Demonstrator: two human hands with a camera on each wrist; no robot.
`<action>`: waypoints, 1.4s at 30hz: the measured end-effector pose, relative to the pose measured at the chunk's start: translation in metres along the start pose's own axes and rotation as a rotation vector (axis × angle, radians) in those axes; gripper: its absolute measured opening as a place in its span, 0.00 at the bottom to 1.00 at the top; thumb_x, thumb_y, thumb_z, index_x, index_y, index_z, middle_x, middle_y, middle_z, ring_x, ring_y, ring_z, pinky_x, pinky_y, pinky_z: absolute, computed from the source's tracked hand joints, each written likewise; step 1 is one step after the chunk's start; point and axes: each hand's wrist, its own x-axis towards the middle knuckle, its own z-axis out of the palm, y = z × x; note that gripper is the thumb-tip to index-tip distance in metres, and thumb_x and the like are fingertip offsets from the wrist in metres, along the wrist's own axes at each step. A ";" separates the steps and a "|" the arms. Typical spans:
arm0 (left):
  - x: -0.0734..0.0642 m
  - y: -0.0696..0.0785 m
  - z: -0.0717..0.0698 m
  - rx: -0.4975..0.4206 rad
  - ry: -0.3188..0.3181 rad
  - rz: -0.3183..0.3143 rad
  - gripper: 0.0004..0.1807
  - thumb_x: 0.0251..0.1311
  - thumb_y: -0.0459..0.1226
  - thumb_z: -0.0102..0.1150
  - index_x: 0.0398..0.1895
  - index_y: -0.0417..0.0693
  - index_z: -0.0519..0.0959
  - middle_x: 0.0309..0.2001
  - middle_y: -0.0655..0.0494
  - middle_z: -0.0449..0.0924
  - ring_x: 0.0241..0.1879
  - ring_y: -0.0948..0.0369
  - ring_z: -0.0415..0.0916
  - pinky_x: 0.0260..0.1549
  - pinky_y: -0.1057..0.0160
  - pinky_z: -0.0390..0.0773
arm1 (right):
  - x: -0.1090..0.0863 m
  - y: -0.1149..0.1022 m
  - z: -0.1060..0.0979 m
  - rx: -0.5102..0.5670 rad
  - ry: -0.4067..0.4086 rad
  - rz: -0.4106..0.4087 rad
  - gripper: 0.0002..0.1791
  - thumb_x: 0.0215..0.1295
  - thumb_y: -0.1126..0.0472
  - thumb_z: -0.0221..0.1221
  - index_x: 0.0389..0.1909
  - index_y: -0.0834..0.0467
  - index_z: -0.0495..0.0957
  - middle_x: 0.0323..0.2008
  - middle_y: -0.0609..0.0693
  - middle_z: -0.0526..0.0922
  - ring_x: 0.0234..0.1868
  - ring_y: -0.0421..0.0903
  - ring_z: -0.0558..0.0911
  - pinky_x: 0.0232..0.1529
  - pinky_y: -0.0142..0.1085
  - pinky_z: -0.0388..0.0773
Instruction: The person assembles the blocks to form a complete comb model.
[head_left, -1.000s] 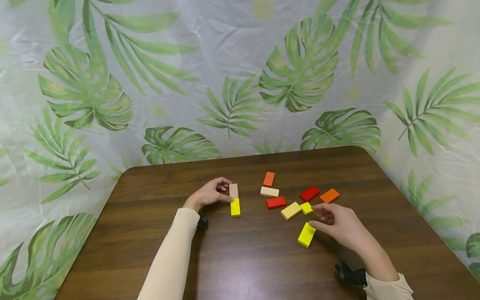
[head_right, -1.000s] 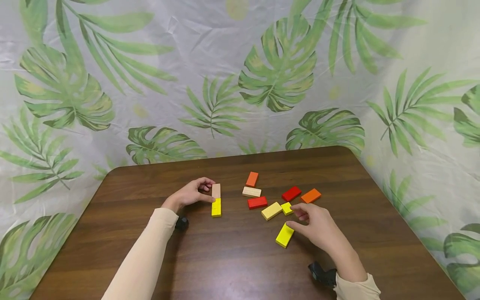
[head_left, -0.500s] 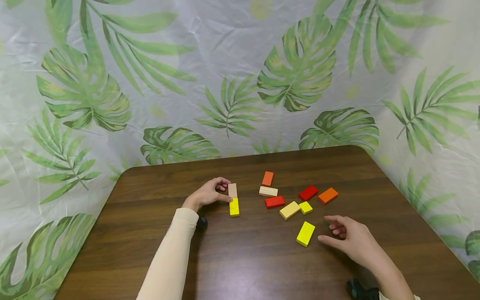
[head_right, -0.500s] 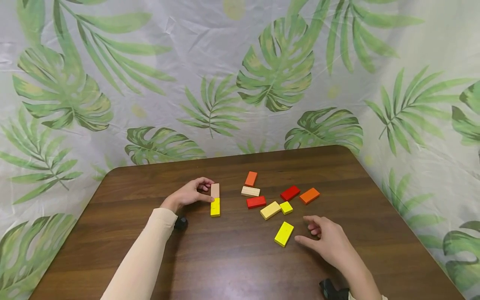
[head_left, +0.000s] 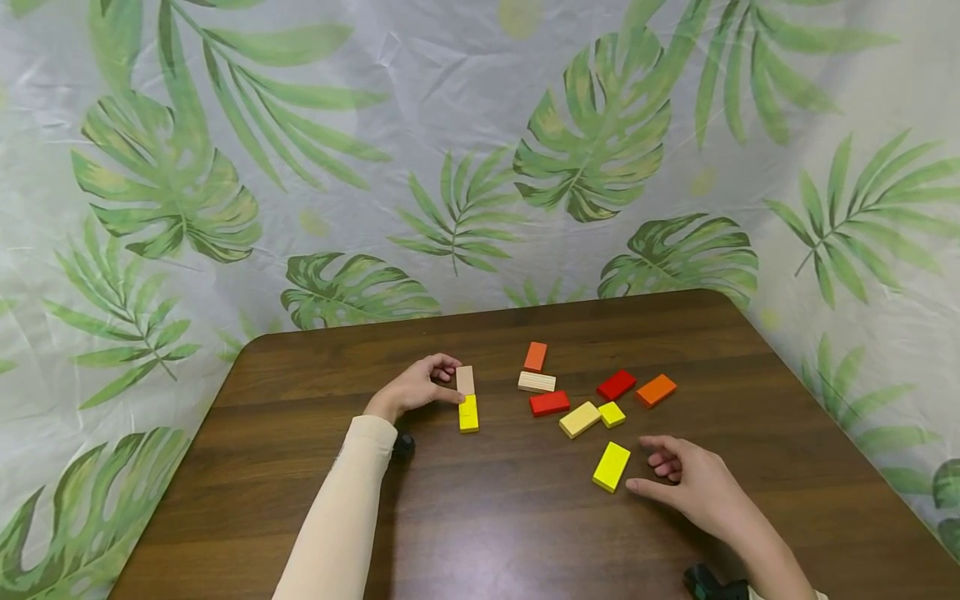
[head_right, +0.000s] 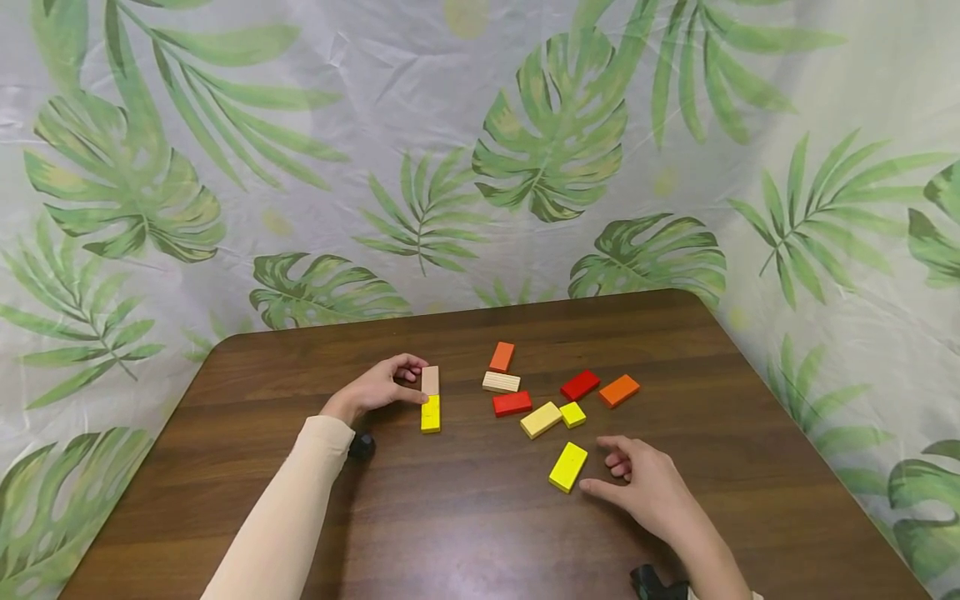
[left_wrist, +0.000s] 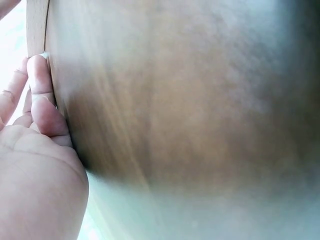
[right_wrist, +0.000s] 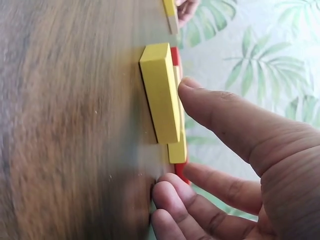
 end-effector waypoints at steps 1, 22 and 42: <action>0.000 0.000 0.000 -0.002 -0.001 0.001 0.34 0.60 0.36 0.78 0.69 0.42 0.75 0.58 0.45 0.77 0.58 0.51 0.73 0.64 0.53 0.72 | 0.000 0.000 0.001 0.000 0.002 -0.002 0.41 0.60 0.44 0.78 0.66 0.65 0.80 0.45 0.50 0.86 0.42 0.42 0.82 0.42 0.30 0.82; -0.001 0.002 0.000 0.000 0.002 0.004 0.34 0.61 0.36 0.78 0.69 0.42 0.75 0.58 0.45 0.77 0.58 0.52 0.73 0.65 0.52 0.72 | 0.005 -0.011 0.012 0.008 0.008 0.002 0.40 0.55 0.43 0.81 0.63 0.63 0.81 0.44 0.49 0.84 0.41 0.43 0.79 0.40 0.30 0.79; -0.001 0.003 0.000 -0.003 0.004 0.001 0.33 0.61 0.36 0.78 0.68 0.42 0.76 0.58 0.45 0.77 0.58 0.51 0.74 0.66 0.51 0.73 | 0.006 -0.016 0.017 -0.033 0.027 -0.016 0.40 0.51 0.43 0.83 0.57 0.63 0.82 0.43 0.48 0.83 0.43 0.43 0.79 0.42 0.32 0.79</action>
